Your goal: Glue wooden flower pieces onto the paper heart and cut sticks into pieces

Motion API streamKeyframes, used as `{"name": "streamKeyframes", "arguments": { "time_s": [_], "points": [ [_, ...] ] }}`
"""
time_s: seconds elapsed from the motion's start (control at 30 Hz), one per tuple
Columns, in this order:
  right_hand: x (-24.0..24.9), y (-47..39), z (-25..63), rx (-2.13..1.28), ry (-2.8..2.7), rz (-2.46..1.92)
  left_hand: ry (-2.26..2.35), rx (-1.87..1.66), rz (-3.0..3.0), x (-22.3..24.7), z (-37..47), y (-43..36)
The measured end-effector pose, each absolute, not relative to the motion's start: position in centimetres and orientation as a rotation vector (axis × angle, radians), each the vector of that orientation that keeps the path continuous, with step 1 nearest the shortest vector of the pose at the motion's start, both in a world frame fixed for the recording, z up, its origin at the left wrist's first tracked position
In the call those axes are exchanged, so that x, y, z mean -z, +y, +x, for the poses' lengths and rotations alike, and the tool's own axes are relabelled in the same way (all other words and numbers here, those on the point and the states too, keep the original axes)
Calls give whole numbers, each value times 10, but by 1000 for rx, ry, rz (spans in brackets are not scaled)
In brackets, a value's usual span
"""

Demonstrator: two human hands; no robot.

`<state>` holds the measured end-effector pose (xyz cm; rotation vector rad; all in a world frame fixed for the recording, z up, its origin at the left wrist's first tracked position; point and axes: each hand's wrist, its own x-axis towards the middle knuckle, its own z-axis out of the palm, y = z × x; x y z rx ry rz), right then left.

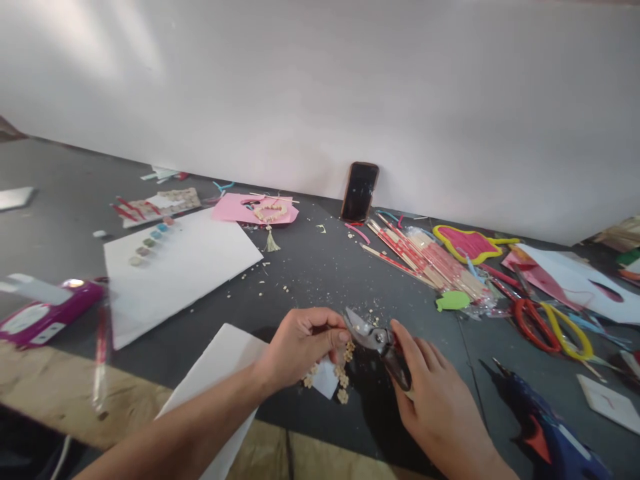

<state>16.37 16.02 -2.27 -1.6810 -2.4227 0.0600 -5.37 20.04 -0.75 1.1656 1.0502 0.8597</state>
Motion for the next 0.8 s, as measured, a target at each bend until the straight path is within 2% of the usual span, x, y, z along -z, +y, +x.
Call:
{"name": "streamKeyframes", "arguments": {
  "time_s": [0.8],
  "points": [
    [25, 162, 163, -104, -2435, -1677, 936, -760, 1150, 11, -54, 198]
  ]
}}
